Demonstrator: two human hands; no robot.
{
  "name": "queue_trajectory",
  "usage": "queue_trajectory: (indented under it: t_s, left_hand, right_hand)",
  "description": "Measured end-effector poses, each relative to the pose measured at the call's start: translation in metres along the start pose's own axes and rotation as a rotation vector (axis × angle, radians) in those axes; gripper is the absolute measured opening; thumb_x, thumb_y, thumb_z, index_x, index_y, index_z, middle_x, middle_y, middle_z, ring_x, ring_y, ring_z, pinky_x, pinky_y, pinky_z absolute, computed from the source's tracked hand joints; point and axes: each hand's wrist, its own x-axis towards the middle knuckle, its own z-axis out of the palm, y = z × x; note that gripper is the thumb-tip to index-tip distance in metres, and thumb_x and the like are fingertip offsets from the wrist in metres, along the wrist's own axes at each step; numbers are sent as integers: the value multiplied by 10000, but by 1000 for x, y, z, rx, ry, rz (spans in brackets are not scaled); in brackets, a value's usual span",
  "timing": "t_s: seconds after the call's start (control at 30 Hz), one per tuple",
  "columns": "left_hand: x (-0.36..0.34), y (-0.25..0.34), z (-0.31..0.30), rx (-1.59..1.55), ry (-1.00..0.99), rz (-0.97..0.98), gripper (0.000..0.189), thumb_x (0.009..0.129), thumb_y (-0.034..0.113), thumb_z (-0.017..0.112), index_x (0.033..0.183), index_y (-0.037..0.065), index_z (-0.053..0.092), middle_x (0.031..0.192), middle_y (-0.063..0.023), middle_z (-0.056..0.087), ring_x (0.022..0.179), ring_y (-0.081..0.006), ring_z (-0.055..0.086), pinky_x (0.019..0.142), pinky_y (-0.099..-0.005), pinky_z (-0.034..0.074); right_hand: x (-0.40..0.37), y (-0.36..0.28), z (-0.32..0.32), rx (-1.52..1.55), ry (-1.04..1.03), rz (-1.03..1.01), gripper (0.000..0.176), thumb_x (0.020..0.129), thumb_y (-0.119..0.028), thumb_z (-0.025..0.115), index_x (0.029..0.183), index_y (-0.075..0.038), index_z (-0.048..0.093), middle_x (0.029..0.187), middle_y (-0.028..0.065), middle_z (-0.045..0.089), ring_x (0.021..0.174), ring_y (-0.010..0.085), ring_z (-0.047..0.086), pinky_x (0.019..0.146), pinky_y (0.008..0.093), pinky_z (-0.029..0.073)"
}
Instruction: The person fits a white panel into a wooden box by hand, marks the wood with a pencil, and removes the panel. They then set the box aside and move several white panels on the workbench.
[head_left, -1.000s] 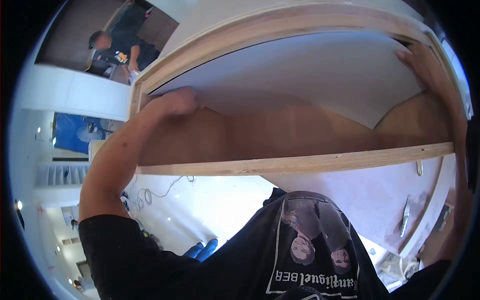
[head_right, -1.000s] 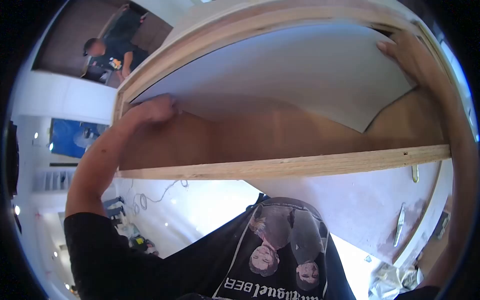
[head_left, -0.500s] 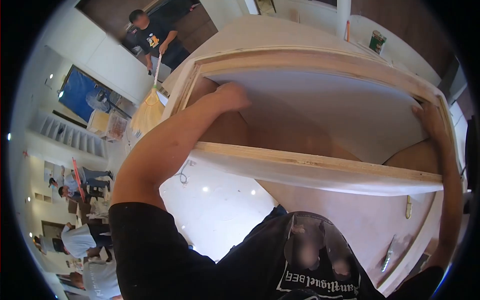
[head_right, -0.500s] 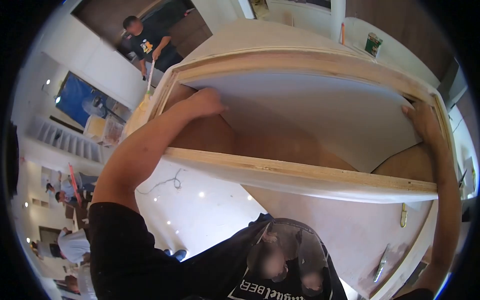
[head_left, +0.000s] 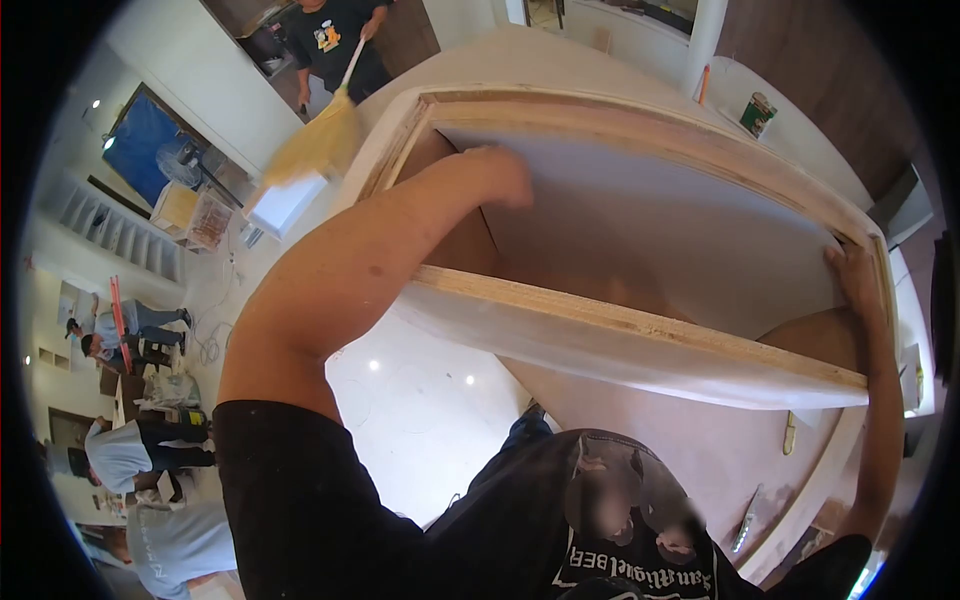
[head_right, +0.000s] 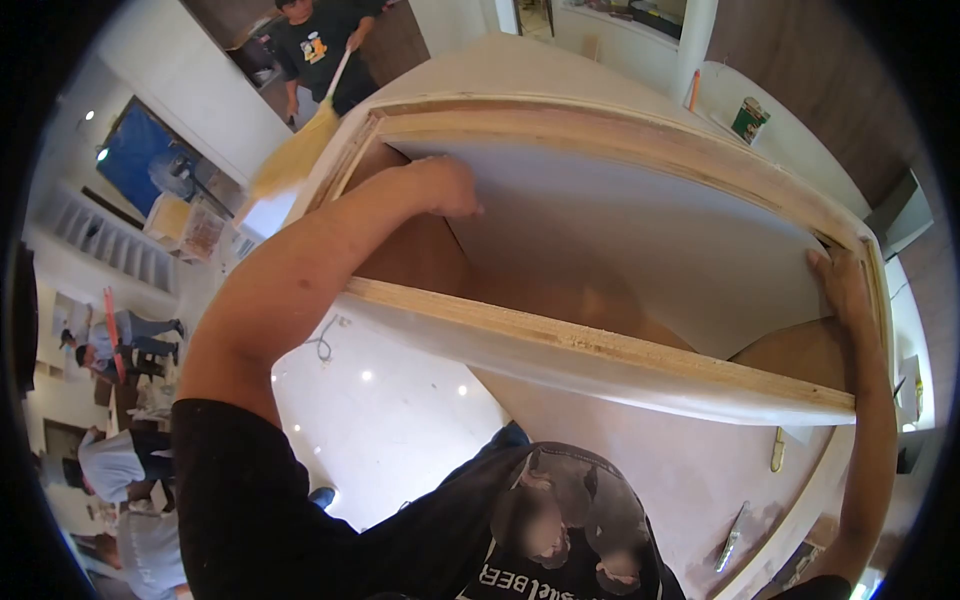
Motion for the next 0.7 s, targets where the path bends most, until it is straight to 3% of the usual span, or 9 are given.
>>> queue_trajectory:
  t_s: [0.03,0.13,0.2,0.23,0.33,0.4,0.5,0.6,0.7]
  left_hand:
    - [4,-3,3,1,10,41,481,846,442,655,1010,-6,718,1103,-243,668,1049,-381,640,938,-453,493]
    - [4,-14,0,18,10,126,485,858,451,649,1017,-3,712,1087,-248,668,1046,-395,634,934,-466,490]
    - [4,-37,0,21,25,172,475,862,463,642,1036,25,705,1031,-264,671,1000,-422,637,922,-476,487]
    - [-5,-41,-7,178,35,202,434,875,467,569,906,71,743,951,-210,698,886,-388,666,825,-468,521]
    - [-15,-68,-1,5,133,214,348,894,338,614,1048,35,689,1063,-234,666,1018,-423,619,919,-477,482]
    - [-31,-78,-8,-8,121,240,391,893,317,617,1152,24,630,1119,-245,643,1064,-424,597,951,-473,464]
    - [-44,-92,-10,3,95,189,446,896,321,612,1235,32,581,1129,-251,636,1084,-434,582,972,-469,451]
    - [-51,-122,7,-49,262,261,428,899,331,609,1207,34,609,1145,-265,621,1108,-441,563,983,-475,440]
    - [-55,-120,3,-73,201,206,455,901,357,607,1195,10,612,1159,-297,597,1129,-448,545,995,-487,422]
  right_hand:
    - [-2,2,2,-21,31,-11,426,927,-297,591,1186,40,624,1043,265,672,1005,391,639,916,414,452]
    - [9,32,8,-481,227,-497,440,927,-305,595,1212,29,608,1051,261,666,1034,383,628,941,418,441]
    - [-2,-10,-9,-96,110,-85,457,926,-341,604,1182,38,612,1002,265,668,999,381,638,911,441,457]
    - [-2,-27,-18,-155,23,-6,465,926,-360,603,1168,37,615,986,268,669,973,383,644,885,449,469]
    - [-11,-63,-26,-119,38,209,469,914,-415,618,1083,22,651,917,267,675,888,382,664,811,468,497]
    - [-8,-80,-23,-282,-68,213,471,901,-446,627,1016,7,681,898,253,680,875,387,664,804,478,497]
    - [-20,-110,-26,-273,112,79,491,896,-487,616,956,-8,704,878,227,685,844,380,670,787,488,502]
    - [-25,-139,-35,-272,153,163,538,893,-533,590,961,-13,714,869,202,690,797,363,679,773,494,509]
    - [-34,-162,-35,-504,302,179,556,871,-580,586,891,-45,735,812,153,701,739,298,691,710,456,519]
